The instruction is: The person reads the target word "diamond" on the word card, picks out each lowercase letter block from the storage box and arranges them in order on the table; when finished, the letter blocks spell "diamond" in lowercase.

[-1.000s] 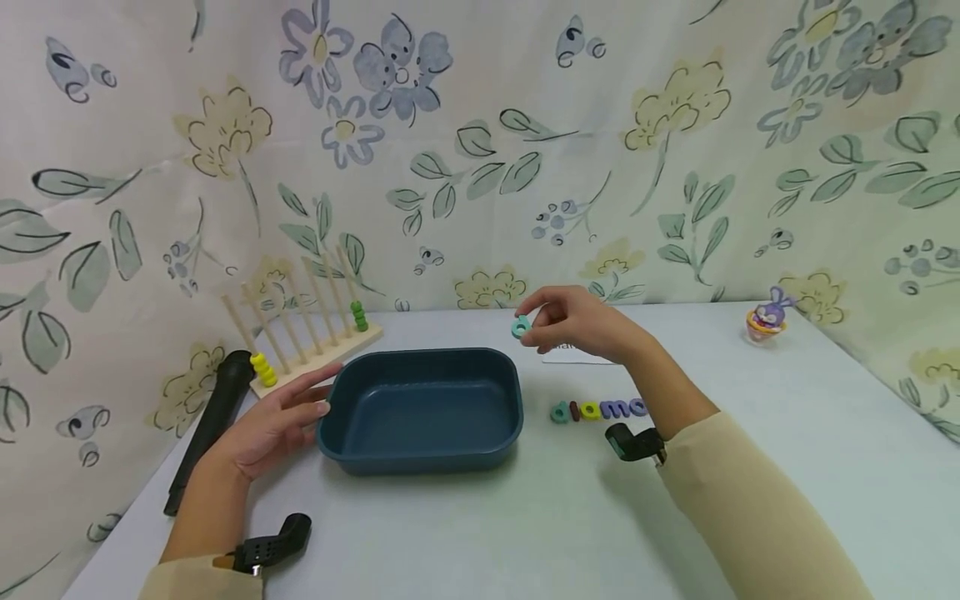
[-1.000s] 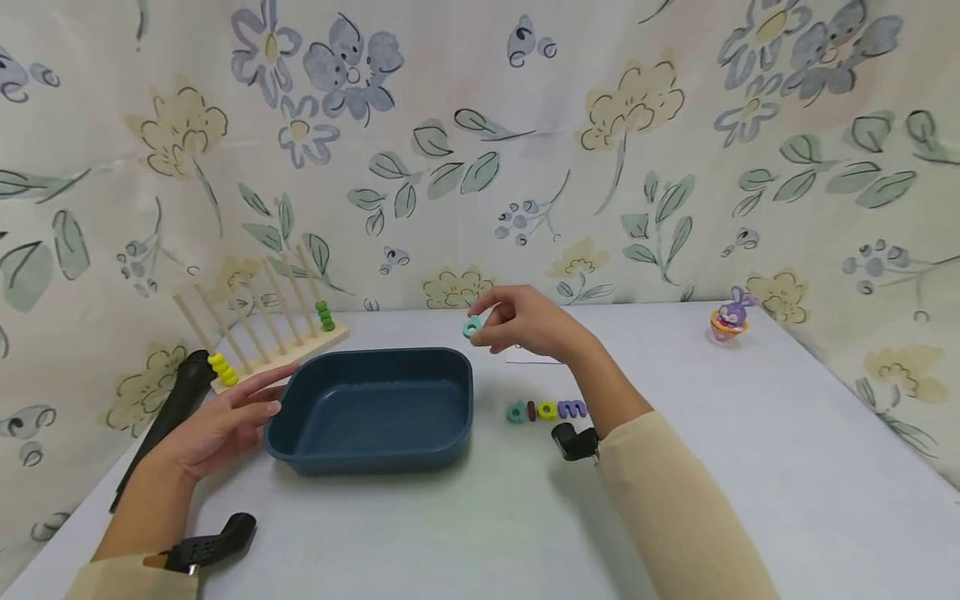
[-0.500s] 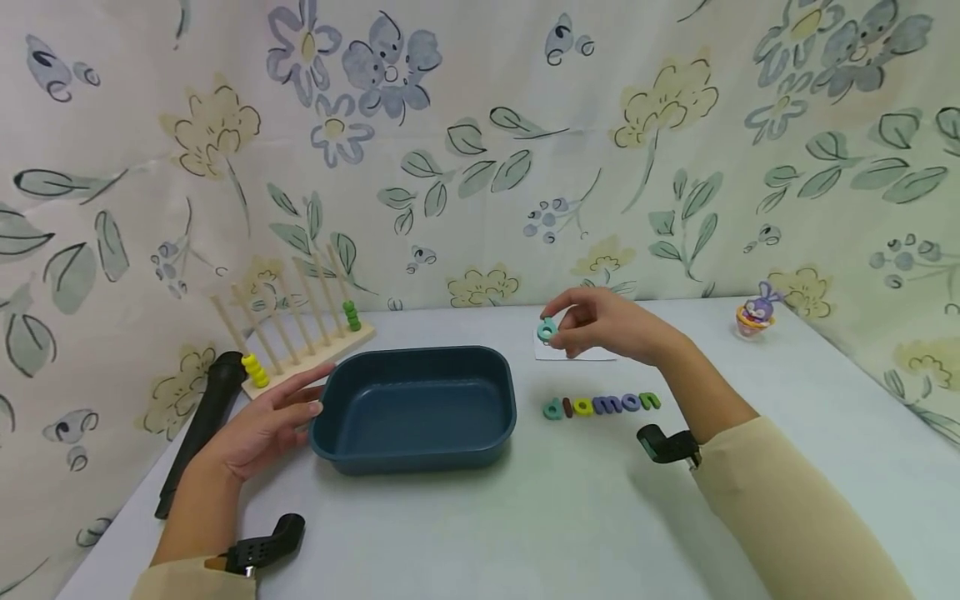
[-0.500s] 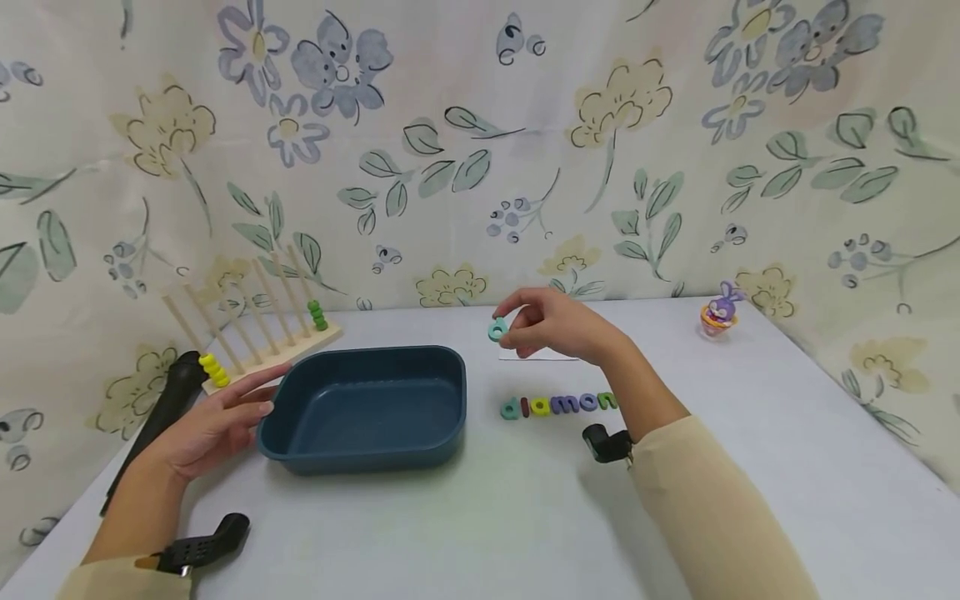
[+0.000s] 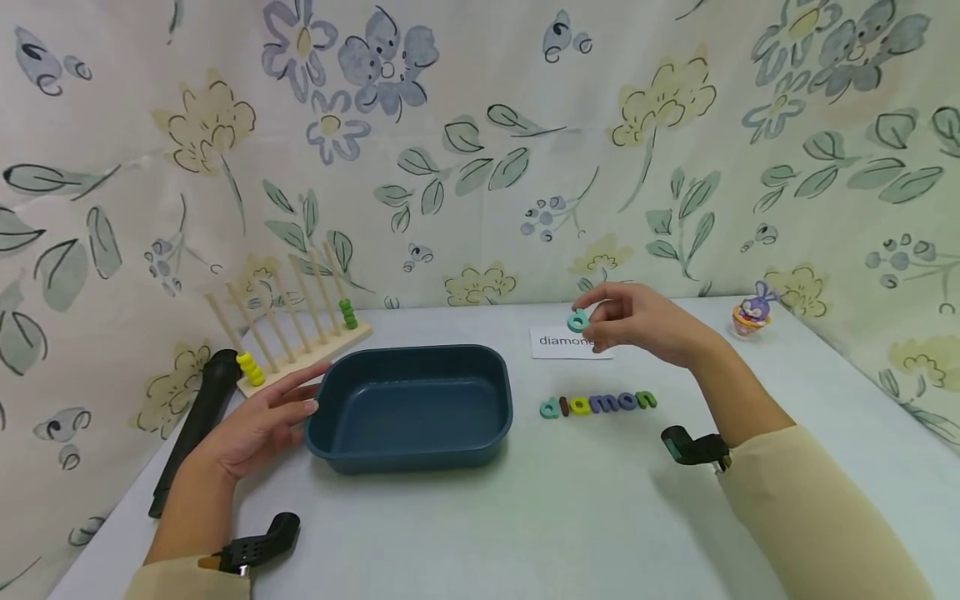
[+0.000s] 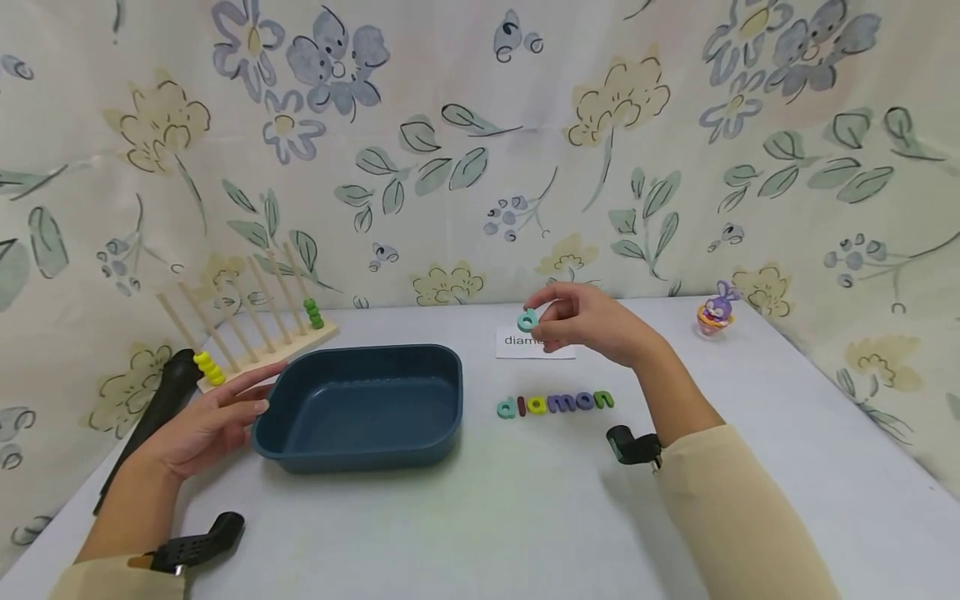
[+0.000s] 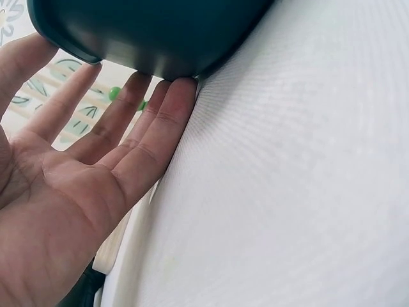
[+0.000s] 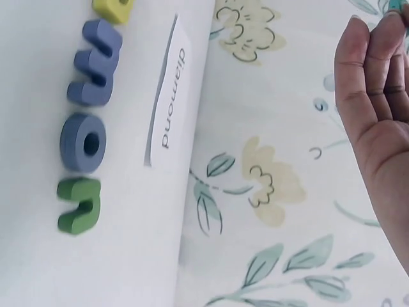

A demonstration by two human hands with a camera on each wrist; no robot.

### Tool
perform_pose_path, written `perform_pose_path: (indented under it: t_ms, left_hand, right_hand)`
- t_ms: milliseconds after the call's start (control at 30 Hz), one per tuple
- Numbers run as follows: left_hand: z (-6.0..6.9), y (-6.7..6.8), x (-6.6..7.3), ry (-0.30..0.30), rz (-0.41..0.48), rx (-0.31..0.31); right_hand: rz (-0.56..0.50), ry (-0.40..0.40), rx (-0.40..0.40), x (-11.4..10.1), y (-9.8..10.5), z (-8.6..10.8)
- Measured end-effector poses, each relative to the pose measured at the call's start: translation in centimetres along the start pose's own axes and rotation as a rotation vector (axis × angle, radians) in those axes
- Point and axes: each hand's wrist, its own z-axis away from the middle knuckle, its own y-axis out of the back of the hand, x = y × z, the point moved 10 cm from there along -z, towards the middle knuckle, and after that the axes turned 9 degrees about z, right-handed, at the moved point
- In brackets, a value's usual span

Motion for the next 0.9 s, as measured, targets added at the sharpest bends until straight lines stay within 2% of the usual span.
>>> perform_pose_path:
  t_ms: [167, 300, 667, 900]
  left_hand:
    - [0.0, 0.0, 0.0, -0.001, 0.002, 0.002]
    - [-0.1, 0.1, -0.2, -0.001, 0.017, 0.002]
    - [-0.2, 0.4, -0.3, 0.005, 0.015, 0.003]
    - [-0.2, 0.3, -0.3, -0.004, 0.033, -0.002]
  right_hand:
    - [-0.010, -0.009, 0.006, 0.6, 0.8, 1.1]
    - [0.028, -0.026, 0.009, 1.3, 1.4, 2.0]
    - [0.066, -0.144, 0.009, 5.5, 2.7, 4.3]
    - [0.133, -0.181, 0.002, 7.6, 3.4, 5.8]
